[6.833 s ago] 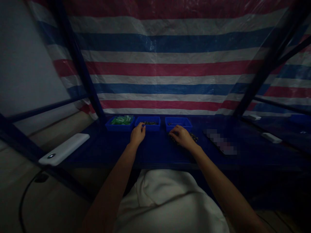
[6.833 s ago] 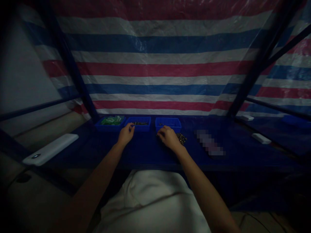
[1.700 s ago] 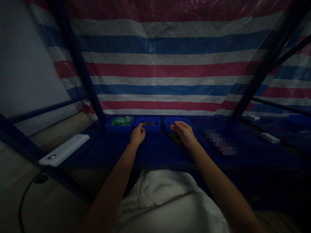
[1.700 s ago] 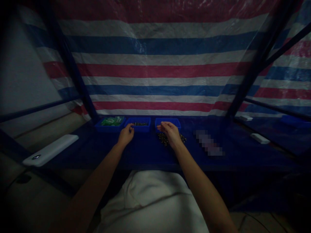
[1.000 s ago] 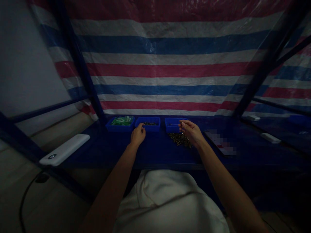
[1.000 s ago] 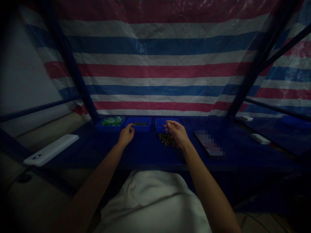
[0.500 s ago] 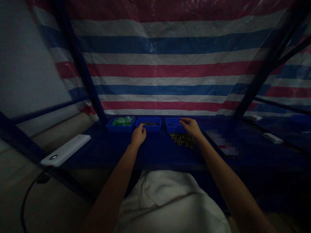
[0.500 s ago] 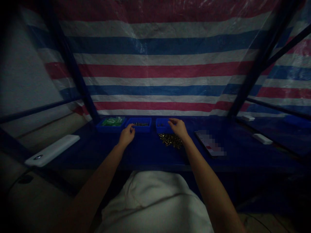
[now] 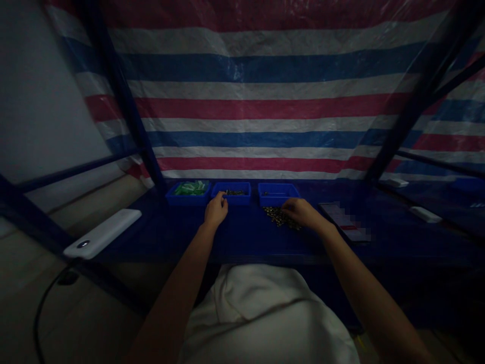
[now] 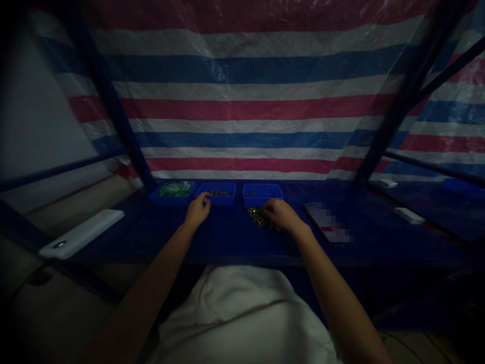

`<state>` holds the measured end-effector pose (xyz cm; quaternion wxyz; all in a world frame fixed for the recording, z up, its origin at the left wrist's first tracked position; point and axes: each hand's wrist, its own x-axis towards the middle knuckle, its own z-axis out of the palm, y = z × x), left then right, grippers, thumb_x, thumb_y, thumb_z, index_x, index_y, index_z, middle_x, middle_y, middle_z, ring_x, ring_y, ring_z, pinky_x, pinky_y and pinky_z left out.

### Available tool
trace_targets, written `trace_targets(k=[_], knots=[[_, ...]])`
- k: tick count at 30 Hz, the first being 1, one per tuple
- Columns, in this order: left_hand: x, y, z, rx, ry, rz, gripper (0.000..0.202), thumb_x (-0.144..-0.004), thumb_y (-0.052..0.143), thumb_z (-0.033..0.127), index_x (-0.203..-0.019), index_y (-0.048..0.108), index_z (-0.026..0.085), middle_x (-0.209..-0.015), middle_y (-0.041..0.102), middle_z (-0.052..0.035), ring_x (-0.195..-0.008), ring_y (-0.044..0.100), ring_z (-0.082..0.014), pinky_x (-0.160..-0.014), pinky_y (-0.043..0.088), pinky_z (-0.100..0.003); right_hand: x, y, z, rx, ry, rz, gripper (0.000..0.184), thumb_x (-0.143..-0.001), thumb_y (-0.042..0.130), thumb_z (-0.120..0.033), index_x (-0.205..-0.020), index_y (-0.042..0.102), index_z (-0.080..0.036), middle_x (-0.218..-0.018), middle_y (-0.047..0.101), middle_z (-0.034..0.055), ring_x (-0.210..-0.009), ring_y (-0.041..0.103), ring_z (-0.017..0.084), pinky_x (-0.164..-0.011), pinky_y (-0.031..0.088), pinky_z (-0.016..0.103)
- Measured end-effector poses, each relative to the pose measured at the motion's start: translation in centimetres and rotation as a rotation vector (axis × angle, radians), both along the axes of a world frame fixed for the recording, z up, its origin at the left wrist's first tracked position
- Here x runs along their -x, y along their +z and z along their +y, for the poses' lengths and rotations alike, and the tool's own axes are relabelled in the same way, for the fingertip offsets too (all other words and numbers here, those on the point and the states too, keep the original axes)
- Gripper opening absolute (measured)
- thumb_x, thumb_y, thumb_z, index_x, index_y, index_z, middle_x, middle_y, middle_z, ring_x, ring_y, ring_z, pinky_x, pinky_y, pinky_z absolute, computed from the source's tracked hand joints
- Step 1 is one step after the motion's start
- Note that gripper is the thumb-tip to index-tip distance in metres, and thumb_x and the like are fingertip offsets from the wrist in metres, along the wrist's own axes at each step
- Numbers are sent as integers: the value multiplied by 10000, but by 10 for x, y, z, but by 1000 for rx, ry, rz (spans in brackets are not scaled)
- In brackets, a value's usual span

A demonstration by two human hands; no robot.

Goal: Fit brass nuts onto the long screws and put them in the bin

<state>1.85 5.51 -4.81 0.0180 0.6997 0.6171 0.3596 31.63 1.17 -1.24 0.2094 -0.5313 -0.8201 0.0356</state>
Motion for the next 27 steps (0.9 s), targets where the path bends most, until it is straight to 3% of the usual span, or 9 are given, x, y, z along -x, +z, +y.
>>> trace_targets(k=[4, 12, 27], knots=[[-1, 3, -2, 8, 2, 7, 283, -810, 423, 218, -1076, 519, 202, -775, 624, -15, -746, 596, -145, -685, 409, -228, -16, -3, -20, 45, 0, 96, 133, -764, 535, -220, -776, 665, -196, -777, 669, 41, -687, 607, 169, -634, 451, 250], [-2, 2, -2, 10, 7, 1, 290, -808, 425, 212, -1081, 522, 195, -777, 628, -19, -736, 596, -143, -685, 413, -227, -35, -13, -53, 20, 13, 245, 111, -745, 557, -229, -757, 666, -212, -798, 656, 42, -723, 599, 178, -691, 459, 289], [-2, 3, -3, 30, 18, -3, 300, -807, 430, 212, -1092, 521, 200, -815, 636, -26, -750, 595, -143, -701, 414, -229, -24, -33, -61, -57, -55, 195, 107, -766, 561, -287, -751, 621, -200, -812, 609, 57, -760, 587, 188, -697, 453, 305]])
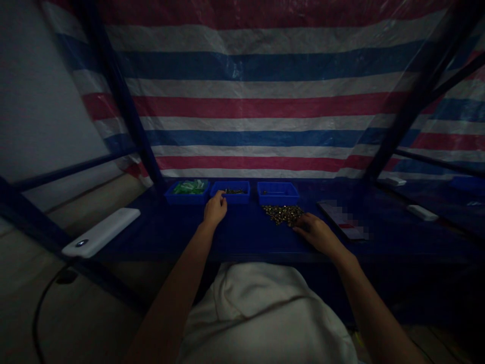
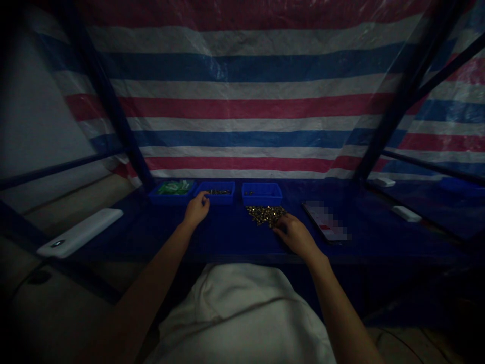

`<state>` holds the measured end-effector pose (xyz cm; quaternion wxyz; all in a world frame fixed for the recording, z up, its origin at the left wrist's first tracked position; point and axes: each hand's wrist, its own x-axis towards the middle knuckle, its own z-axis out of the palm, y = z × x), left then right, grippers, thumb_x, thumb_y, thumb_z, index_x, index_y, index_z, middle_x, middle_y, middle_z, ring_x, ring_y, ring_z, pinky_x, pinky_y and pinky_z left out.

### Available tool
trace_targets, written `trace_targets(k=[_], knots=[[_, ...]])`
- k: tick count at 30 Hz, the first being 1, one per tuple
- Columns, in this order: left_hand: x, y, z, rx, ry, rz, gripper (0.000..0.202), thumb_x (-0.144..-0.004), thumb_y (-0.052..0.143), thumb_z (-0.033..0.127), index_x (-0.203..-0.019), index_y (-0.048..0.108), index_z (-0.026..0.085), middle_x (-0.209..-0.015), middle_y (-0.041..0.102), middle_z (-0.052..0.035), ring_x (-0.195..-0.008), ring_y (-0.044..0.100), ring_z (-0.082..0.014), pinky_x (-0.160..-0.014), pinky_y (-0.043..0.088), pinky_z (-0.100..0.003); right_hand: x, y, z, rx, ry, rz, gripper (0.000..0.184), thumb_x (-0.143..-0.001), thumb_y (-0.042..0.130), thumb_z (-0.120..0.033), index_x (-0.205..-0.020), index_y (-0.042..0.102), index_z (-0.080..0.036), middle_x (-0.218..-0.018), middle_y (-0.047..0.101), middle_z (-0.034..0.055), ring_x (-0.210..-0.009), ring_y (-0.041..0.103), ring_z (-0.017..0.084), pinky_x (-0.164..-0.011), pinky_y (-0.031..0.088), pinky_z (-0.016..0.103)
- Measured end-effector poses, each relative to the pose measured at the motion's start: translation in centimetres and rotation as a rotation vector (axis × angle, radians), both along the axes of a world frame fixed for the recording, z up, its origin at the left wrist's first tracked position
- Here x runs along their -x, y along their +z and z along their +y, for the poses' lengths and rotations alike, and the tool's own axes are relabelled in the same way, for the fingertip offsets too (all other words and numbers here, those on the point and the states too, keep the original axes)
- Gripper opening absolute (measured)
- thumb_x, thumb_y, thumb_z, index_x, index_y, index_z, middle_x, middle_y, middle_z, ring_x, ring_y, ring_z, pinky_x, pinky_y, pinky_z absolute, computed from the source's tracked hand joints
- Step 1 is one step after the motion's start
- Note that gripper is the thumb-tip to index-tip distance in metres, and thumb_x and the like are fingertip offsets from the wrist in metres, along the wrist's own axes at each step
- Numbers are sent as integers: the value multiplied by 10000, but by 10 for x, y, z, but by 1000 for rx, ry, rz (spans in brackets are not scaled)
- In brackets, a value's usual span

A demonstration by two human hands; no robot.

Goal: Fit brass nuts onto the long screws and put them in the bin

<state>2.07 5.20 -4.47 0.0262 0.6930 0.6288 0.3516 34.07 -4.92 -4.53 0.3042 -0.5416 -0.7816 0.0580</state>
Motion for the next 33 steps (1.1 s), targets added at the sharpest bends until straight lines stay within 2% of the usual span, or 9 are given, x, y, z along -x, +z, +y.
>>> trace_targets(k=[3, 6, 12, 15, 19, 22, 24, 29, 33], knots=[[0, 1, 0, -8, 1, 4, 298, -805, 428, 211, -1087, 523, 197, -813, 636, -26, -763, 597, -148, -701, 415, -231, -2, -1, -1, 3, -15, 13, 130, -770, 552, -310, -748, 621, -202, -794, 630, 57, -745, 595, 193, -696, 450, 311], [0, 0, 0, -1, 3, 2, 299, -807, 430, 214, -1092, 520, 204, -821, 639, -23, -768, 597, -148, -703, 416, -230, -3, 5, -1, 16, -91, 123, 174, -758, 561, -367, -752, 618, -202, -720, 650, 47, -651, 600, 182, -618, 452, 295], [1, -1, 0, -11, -11, 7, 299, -808, 424, 214, -1092, 515, 196, -804, 635, -23, -756, 598, -143, -691, 415, -225, 18, 41, 17, 106, -105, 633, 325, -671, 636, -480, -783, 612, -176, -656, 673, 40, -546, 595, 154, -494, 433, 246], [1, -1, 0, -16, -19, 7, 299, -808, 424, 215, -1093, 511, 195, -790, 632, -22, -735, 599, -145, -681, 416, -230, 32, 54, 37, 214, 2, 855, 328, -641, 665, -471, -755, 609, -168, -758, 698, 60, -491, 563, 115, -480, 419, 235], [0, 0, 0, -1, -8, 4, 298, -813, 429, 214, -1099, 511, 202, -789, 635, -25, -755, 603, -147, -697, 418, -229, 42, 56, 61, 361, 74, 992, 329, -629, 676, -468, -727, 613, -160, -843, 701, 84, -478, 555, 101, -476, 419, 236], [0, 0, -1, -2, -2, 7, 298, -812, 432, 211, -1098, 512, 198, -799, 637, -29, -774, 606, -151, -710, 422, -231, 43, 54, 70, 393, 61, 1017, 339, -615, 682, -471, -706, 602, -155, -843, 699, 98, -464, 552, 103, -455, 405, 236], [0, -1, 0, -2, -1, 7, 299, -812, 431, 210, -1099, 511, 201, -800, 636, -27, -784, 607, -153, -716, 423, -234, 43, 54, 72, 361, 45, 1002, 351, -605, 684, -474, -722, 606, -152, -831, 696, 98, -470, 553, 104, -461, 404, 235], [1, -2, 1, -12, -6, -3, 296, -810, 424, 215, -1092, 511, 211, -785, 628, -21, -760, 602, -152, -692, 419, -232, 43, 50, 75, 83, 27, 809, 347, -578, 699, -436, -777, 626, -161, -719, 658, 40, -555, 545, 120, -542, 416, 250], [1, -3, 2, -21, -18, -4, 287, -805, 421, 215, -1076, 516, 206, -759, 615, -17, -726, 593, -146, -671, 408, -228, 42, 46, 70, -114, 41, 541, 269, -662, 638, -399, -816, 639, -178, -696, 605, 15, -615, 519, 128, -604, 417, 265]])
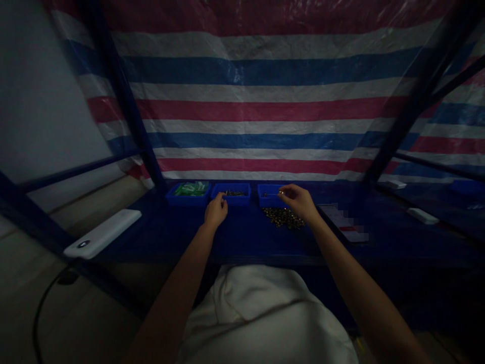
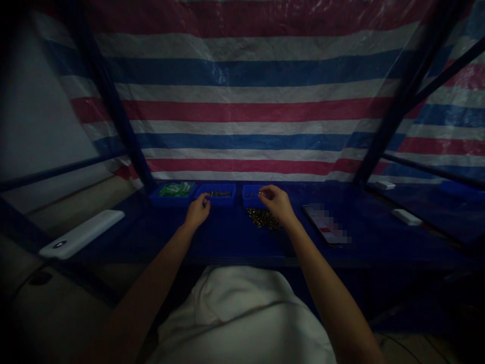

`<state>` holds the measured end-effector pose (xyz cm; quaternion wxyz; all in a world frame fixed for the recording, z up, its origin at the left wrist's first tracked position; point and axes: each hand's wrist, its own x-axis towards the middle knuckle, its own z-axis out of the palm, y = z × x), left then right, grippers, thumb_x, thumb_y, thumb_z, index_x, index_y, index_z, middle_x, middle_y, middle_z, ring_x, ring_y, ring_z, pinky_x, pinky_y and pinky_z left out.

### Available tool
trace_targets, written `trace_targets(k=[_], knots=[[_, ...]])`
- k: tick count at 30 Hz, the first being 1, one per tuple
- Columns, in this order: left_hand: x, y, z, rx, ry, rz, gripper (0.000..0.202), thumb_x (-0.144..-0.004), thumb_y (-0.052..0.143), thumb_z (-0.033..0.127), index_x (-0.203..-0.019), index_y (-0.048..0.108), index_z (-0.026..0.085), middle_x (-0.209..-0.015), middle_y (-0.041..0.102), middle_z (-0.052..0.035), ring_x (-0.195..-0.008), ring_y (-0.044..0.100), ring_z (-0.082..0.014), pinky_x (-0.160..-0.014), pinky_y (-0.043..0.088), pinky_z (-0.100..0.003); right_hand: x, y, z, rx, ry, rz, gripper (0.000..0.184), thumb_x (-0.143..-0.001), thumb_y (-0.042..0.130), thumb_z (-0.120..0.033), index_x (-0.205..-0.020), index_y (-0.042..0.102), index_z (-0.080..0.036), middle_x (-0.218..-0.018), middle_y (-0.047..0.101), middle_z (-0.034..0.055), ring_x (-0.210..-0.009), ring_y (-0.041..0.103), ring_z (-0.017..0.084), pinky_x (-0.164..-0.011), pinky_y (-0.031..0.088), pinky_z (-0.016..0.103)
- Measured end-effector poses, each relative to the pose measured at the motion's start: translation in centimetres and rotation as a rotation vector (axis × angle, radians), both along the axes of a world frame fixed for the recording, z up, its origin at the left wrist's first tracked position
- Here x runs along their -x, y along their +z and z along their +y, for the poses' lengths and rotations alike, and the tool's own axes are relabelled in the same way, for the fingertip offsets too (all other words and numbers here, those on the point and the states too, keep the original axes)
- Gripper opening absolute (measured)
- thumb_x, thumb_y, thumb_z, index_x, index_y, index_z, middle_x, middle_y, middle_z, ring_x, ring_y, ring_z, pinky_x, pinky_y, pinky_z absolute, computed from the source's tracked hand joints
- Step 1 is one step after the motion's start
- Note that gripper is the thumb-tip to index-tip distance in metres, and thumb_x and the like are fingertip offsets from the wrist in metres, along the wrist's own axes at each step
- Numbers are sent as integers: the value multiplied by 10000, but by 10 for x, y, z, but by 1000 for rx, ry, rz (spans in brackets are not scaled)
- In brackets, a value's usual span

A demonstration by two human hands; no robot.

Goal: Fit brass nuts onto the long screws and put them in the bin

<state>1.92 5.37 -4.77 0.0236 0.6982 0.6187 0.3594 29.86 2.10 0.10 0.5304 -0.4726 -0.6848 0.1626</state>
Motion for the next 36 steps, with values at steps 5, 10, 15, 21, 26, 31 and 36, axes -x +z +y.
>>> trace_targets(k=[5, 10, 15, 21, 26, 31, 36], knots=[[0, 0, 0, -19, -14, -9, 288, -802, 420, 211, -1072, 521, 196, -755, 613, -18, -706, 586, -146, -662, 404, -231, 1, -1, -13, -97, 59, -70, 235, -712, 605, -407, -841, 635, -213, -776, 594, 19, -683, 526, 139, -651, 429, 275], [0, 2, -1, 0, -4, -5, 292, -803, 424, 207, -1078, 521, 193, -756, 616, -19, -704, 587, -144, -665, 408, -230, 3, -3, -17, 12, 102, 253, 314, -669, 644, -454, -870, 647, -213, -792, 625, 22, -698, 554, 146, -664, 440, 283], [-1, 3, -2, 12, 8, 0, 293, -809, 429, 203, -1087, 518, 190, -777, 628, -20, -731, 598, -141, -672, 411, -220, -1, -1, -13, 277, 319, 656, 297, -654, 689, -391, -894, 653, -220, -787, 634, 4, -635, 546, 98, -619, 443, 239], [0, 1, -1, 6, 6, -3, 302, -813, 434, 208, -1104, 513, 197, -807, 637, -24, -740, 602, -142, -681, 414, -222, -8, 0, -5, 487, 453, 826, 201, -684, 671, -340, -849, 656, -227, -730, 618, -15, -614, 541, 73, -589, 450, 195], [1, 0, 0, -14, -1, 1, 303, -809, 432, 202, -1100, 516, 197, -802, 633, -24, -748, 599, -150, -690, 415, -234, -5, 1, 17, 470, 343, 730, 221, -635, 694, -329, -811, 660, -200, -666, 610, -13, -550, 516, 75, -541, 429, 207], [1, 0, 0, -3, 0, -3, 294, -809, 435, 202, -1091, 517, 195, -815, 631, -26, -730, 591, -139, -681, 411, -229, -1, 3, 43, 362, 35, 456, 245, -592, 708, -343, -733, 663, -148, -658, 643, 14, -546, 529, 92, -517, 400, 217], [0, 1, -1, 0, -2, -2, 290, -803, 436, 194, -1082, 518, 194, -780, 628, -17, -730, 591, -143, -686, 410, -234, -6, 6, 48, 332, -53, 235, 224, -615, 688, -317, -750, 672, -140, -682, 675, 36, -580, 581, 128, -555, 443, 244]])
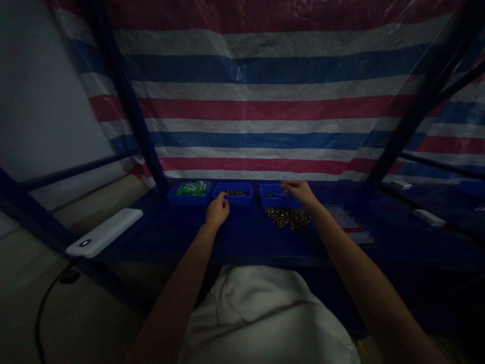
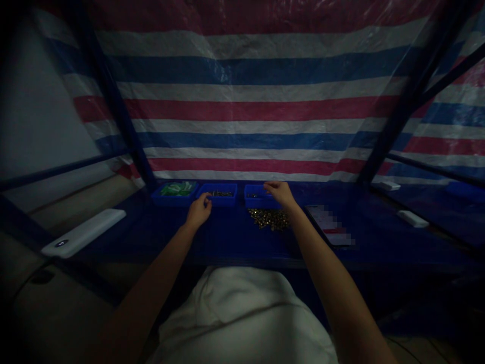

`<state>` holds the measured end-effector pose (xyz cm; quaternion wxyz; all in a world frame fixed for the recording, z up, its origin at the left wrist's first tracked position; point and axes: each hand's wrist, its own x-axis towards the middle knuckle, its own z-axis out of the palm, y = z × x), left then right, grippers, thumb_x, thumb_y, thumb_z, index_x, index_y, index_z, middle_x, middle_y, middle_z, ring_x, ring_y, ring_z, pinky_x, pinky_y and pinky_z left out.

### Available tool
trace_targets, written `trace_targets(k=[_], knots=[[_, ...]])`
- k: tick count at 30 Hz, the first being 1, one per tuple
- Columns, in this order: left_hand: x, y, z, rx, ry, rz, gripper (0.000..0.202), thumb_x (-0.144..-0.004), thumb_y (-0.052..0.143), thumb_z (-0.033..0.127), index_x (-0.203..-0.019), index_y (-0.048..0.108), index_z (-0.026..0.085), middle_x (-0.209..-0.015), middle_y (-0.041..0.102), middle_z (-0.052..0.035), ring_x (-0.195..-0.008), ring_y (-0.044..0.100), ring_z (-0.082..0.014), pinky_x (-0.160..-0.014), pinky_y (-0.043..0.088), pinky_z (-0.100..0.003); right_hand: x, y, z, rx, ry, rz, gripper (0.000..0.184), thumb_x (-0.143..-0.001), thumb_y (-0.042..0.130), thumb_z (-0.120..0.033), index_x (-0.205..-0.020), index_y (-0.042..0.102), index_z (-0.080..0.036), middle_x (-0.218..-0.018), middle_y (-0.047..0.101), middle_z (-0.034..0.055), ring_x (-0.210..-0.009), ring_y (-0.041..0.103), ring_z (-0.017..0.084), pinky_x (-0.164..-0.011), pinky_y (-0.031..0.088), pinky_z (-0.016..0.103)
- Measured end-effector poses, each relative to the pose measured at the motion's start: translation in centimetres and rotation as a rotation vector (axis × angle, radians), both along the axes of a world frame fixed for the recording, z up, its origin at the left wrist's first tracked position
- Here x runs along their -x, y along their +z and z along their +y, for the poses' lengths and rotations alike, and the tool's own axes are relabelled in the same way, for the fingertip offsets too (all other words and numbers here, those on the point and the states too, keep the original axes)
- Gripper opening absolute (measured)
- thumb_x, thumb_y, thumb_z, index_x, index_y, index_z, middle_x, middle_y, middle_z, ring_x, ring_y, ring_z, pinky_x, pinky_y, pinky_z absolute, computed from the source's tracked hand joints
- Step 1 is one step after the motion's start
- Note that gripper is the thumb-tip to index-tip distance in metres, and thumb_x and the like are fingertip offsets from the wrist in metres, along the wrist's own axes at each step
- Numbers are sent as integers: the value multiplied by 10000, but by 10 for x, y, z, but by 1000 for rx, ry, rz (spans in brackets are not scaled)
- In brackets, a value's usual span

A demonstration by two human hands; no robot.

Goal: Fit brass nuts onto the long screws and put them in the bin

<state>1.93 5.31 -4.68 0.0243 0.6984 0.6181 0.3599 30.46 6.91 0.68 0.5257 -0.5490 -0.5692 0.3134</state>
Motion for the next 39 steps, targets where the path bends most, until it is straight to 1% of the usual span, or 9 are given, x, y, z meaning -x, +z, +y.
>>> trace_targets(k=[3, 6, 10, 13, 17, 21, 28, 32, 39], knots=[[0, 1, 0, -1, -4, 4, 292, -806, 431, 199, -1086, 516, 189, -781, 632, -20, -731, 595, -148, -676, 410, -237, -11, 0, -11, -81, 19, -100, 240, -656, 651, -342, -797, 674, -149, -725, 684, 44, -620, 602, 147, -606, 471, 271], [-1, 1, 0, -1, 2, 6, 295, -811, 429, 208, -1092, 515, 188, -802, 637, -26, -748, 599, -148, -676, 411, -231, -23, -2, -31, -133, 124, -295, 224, -701, 604, -347, -808, 676, -164, -787, 691, 45, -696, 617, 164, -679, 477, 289], [-1, 1, 0, 10, 10, 15, 302, -807, 438, 207, -1099, 514, 198, -813, 639, -26, -766, 601, -148, -698, 413, -230, -33, -8, -61, -40, 321, -695, 156, -724, 587, -312, -764, 679, -193, -771, 689, 27, -715, 620, 175, -682, 464, 271], [-1, 1, 0, 19, 15, 9, 301, -806, 438, 213, -1096, 515, 203, -809, 638, -26, -746, 598, -147, -696, 415, -234, -34, -15, -74, -27, 344, -893, 117, -732, 590, -272, -772, 674, -202, -818, 678, 43, -752, 609, 181, -703, 452, 272], [-1, 2, -1, 21, 14, 3, 302, -807, 431, 219, -1096, 516, 202, -807, 635, -23, -743, 597, -147, -686, 414, -232, -31, -20, -81, -93, 348, -1048, 78, -743, 592, -237, -762, 664, -214, -882, 642, 50, -833, 581, 181, -762, 426, 280], [-1, 1, -1, 17, 15, 3, 305, -804, 431, 217, -1096, 515, 202, -813, 633, -22, -754, 597, -149, -690, 414, -235, -26, -22, -87, -143, 341, -1029, 74, -764, 574, -213, -748, 645, -199, -867, 613, 51, -828, 561, 172, -765, 419, 291], [-1, 3, -2, 13, 10, 10, 299, -806, 430, 212, -1093, 514, 199, -798, 631, -20, -742, 593, -145, -694, 414, -234, -25, -41, -95, -280, 356, -756, 130, -785, 575, -315, -782, 661, -218, -888, 610, 57, -861, 549, 187, -794, 421, 341], [-1, 2, -2, 18, 11, 7, 299, -811, 432, 218, -1098, 513, 201, -801, 635, -18, -743, 595, -143, -698, 416, -232, -32, -51, -98, -298, 292, -786, 129, -776, 584, -330, -768, 673, -237, -906, 605, 61, -870, 548, 204, -773, 422, 359], [0, 0, 0, 13, 7, 9, 307, -808, 428, 214, -1103, 510, 198, -802, 631, -19, -728, 591, -137, -689, 410, -226, -30, -53, -103, -306, 240, -894, 162, -763, 596, -343, -878, 663, -250, -994, 597, 68, -946, 524, 229, -809, 396, 395]])
